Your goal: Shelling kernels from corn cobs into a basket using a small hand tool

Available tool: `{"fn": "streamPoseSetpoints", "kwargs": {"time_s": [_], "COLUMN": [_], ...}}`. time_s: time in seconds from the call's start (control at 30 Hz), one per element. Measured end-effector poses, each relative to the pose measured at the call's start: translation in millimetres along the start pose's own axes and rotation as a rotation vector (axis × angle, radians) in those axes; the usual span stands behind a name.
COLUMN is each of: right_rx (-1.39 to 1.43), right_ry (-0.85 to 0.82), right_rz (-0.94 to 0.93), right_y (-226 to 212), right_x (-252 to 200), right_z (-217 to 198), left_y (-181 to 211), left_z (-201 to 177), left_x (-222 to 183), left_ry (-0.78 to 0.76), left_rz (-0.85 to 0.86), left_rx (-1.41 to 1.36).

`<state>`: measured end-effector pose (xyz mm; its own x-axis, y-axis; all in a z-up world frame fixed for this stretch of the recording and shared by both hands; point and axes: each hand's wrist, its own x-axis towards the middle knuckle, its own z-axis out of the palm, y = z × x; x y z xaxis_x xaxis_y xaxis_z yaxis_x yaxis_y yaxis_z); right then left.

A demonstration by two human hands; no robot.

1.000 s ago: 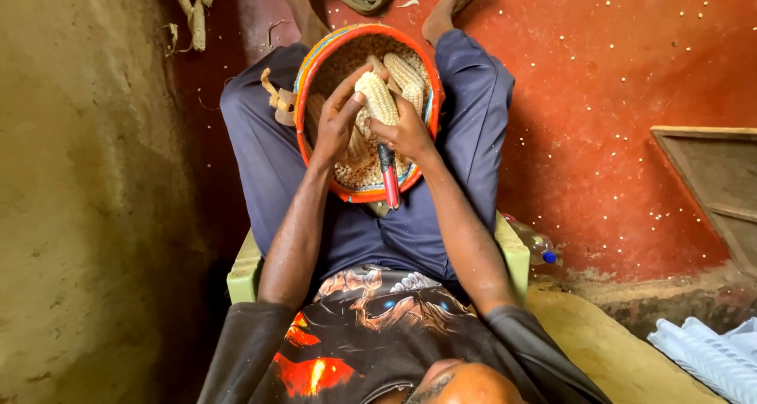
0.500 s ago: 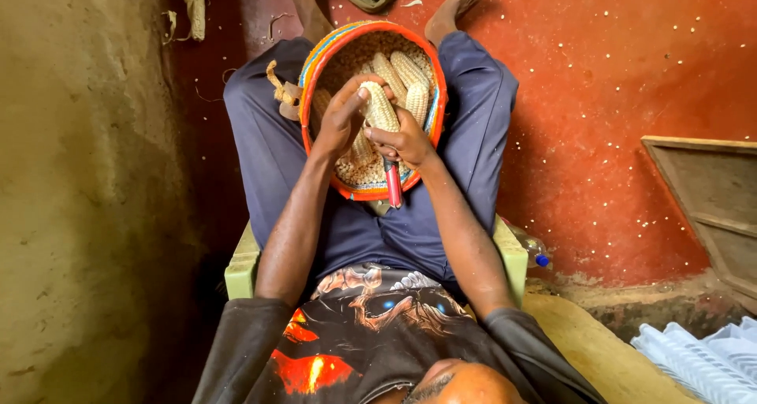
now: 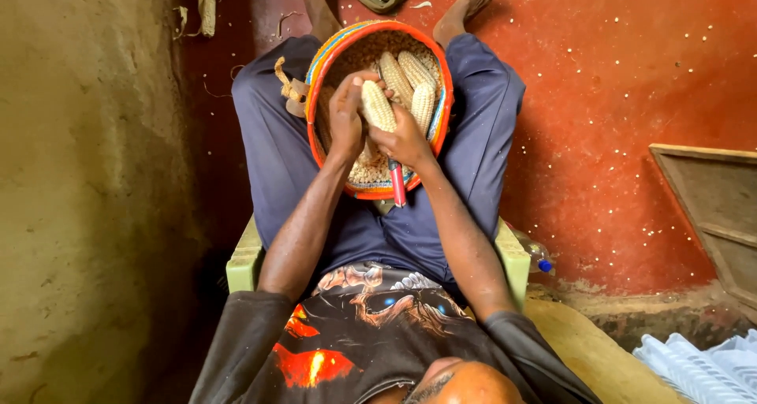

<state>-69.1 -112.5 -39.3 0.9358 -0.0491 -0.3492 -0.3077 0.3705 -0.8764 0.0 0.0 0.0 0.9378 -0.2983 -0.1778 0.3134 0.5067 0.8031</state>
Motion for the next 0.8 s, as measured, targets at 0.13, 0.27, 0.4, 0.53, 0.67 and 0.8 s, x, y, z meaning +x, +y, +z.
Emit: {"fn": "streamPoseSetpoints", "kwargs": {"time_s": [0.13,0.27,0.4,0.53,0.67,0.8], "right_rx": [-0.111,0.085,0.158,0.244,0.255,0.238], "right_ry": [-0.028,-0.033,-0.029,-0.033,-0.113,-0.116], "right_rz": [-0.066,-0.046,-0.087,-0.078,-0.064,-0.06], "right_y": [-18,-66,-16,-46,-56,-27], "right_x": [-6,-24,-9,-20,-26,-20], "right_z": [9,33,13,26,27,22], "left_y": [5,11,22,15,11,6], "left_z": [4,0,3,-6,-11,-18], "left_x": [3,6,4,7,6,10], "left_ry": [0.061,-0.117,-0.276,-0.326,-0.394,-0.351], "left_rz": [-0.034,-0.059,-0.135,-0.112,-0.134,-0.151], "left_rx": [-0.073,-0.092,-0.071,-0.017,-0.053,-0.081]}}
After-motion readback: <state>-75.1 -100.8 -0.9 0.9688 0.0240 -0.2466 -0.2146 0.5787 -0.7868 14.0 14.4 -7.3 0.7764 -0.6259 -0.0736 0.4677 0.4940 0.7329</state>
